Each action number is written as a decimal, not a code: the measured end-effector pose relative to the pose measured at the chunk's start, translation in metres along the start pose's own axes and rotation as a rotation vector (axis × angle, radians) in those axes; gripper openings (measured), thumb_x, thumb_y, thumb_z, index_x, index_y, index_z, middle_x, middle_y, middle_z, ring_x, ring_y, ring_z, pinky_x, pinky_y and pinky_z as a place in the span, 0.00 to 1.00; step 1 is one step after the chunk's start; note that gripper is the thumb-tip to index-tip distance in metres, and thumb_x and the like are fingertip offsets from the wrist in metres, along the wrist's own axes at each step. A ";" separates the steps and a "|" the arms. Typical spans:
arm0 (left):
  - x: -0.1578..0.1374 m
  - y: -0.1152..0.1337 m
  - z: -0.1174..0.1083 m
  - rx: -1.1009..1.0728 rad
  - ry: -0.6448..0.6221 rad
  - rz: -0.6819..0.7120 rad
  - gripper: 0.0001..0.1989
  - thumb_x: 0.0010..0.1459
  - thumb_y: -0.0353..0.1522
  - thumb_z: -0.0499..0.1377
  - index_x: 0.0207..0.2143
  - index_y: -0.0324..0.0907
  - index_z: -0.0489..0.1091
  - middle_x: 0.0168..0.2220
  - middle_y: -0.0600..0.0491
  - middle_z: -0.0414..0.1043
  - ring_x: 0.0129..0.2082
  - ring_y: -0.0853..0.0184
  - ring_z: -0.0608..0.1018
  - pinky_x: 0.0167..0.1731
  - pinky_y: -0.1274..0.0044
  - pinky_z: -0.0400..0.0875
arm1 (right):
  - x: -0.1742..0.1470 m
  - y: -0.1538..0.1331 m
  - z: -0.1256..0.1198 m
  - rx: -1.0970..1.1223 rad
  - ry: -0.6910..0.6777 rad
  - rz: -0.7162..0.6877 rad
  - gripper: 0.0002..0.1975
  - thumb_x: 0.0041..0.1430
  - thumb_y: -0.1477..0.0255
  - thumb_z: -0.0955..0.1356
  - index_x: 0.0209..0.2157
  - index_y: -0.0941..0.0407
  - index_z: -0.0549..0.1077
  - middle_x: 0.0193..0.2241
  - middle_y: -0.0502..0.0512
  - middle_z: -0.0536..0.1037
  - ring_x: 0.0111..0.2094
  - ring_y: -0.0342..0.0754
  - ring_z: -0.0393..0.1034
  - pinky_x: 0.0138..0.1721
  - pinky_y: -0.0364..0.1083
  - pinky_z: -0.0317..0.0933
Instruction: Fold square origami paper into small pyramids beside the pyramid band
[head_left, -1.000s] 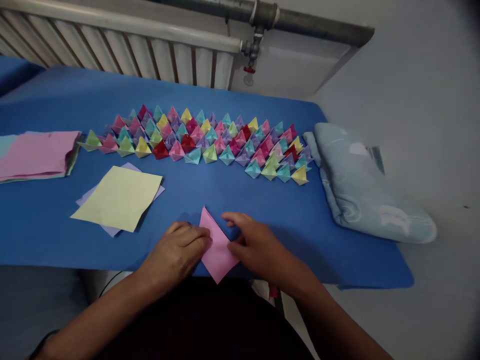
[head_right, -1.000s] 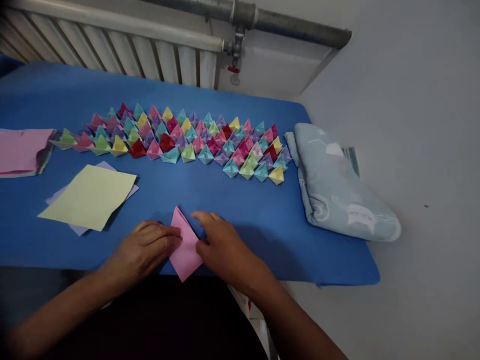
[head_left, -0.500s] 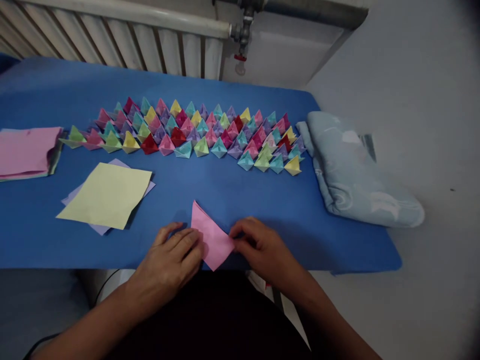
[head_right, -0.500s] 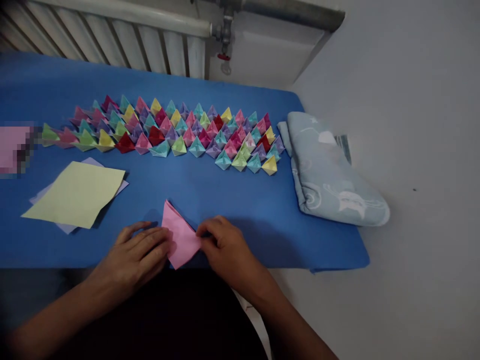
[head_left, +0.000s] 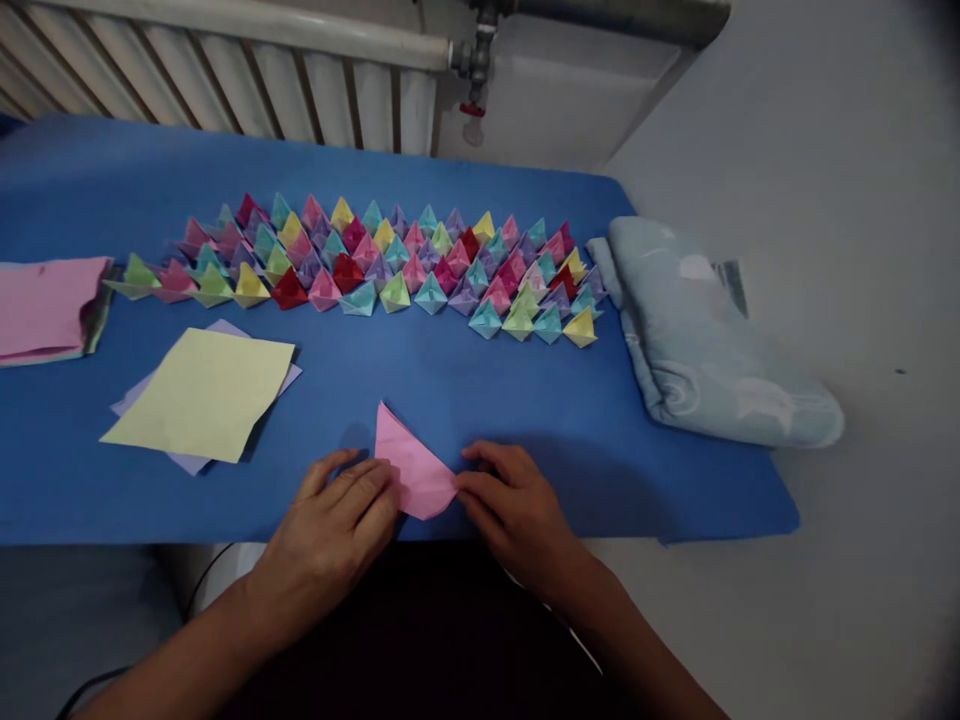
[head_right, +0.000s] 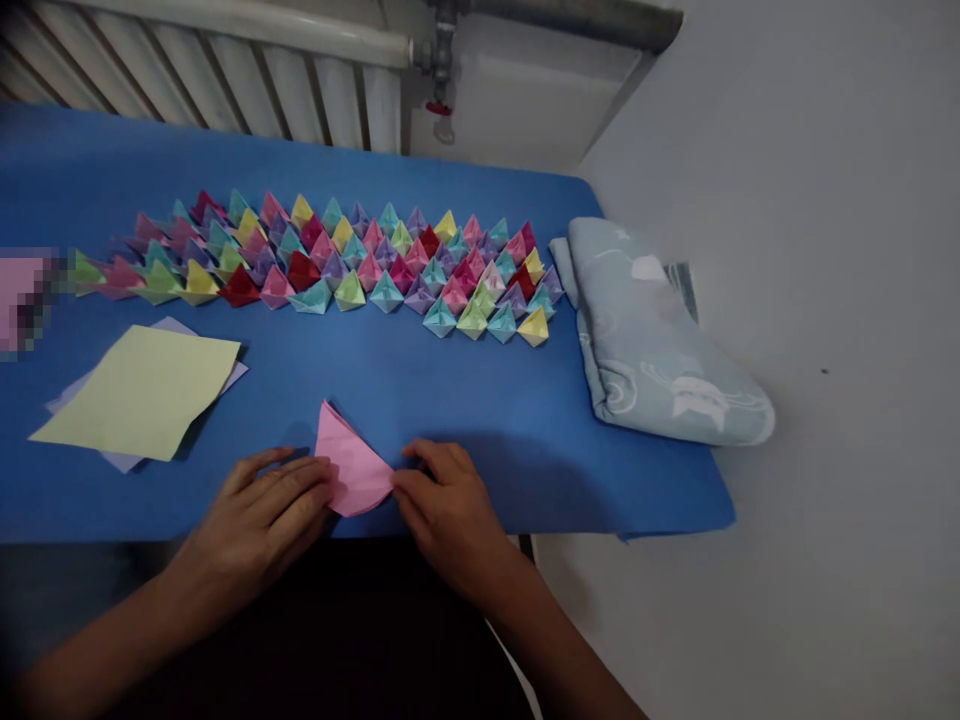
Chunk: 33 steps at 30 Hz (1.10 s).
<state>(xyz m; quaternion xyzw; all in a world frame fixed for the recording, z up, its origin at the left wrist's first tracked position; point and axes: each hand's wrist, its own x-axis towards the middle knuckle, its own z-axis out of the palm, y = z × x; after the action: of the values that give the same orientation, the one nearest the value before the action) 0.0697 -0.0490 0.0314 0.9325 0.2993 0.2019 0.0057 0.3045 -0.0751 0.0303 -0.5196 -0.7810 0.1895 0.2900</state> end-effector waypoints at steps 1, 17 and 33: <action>0.000 0.000 0.000 -0.004 0.004 -0.004 0.06 0.63 0.24 0.55 0.41 0.34 0.70 0.43 0.43 0.77 0.44 0.60 0.78 0.51 0.62 0.65 | 0.000 0.001 0.000 0.012 0.016 0.000 0.08 0.63 0.78 0.65 0.38 0.56 0.77 0.44 0.60 0.74 0.44 0.52 0.68 0.44 0.52 0.66; 0.005 0.001 0.002 -0.169 0.044 -0.238 0.03 0.64 0.28 0.56 0.38 0.37 0.69 0.42 0.46 0.70 0.42 0.61 0.72 0.42 0.67 0.64 | 0.002 -0.003 -0.002 0.054 -0.010 0.107 0.05 0.62 0.77 0.66 0.34 0.58 0.74 0.45 0.61 0.75 0.45 0.53 0.69 0.47 0.53 0.64; 0.006 -0.004 0.010 -0.139 0.032 -0.329 0.08 0.64 0.33 0.55 0.33 0.38 0.69 0.42 0.45 0.71 0.42 0.58 0.73 0.40 0.66 0.66 | 0.009 -0.009 0.001 -0.018 0.009 0.128 0.08 0.62 0.79 0.64 0.29 0.59 0.71 0.43 0.63 0.75 0.42 0.54 0.69 0.44 0.54 0.65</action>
<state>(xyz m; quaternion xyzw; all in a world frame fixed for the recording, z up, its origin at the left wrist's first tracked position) 0.0752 -0.0413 0.0239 0.8651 0.4331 0.2332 0.0982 0.2953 -0.0702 0.0371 -0.5719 -0.7466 0.1981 0.2763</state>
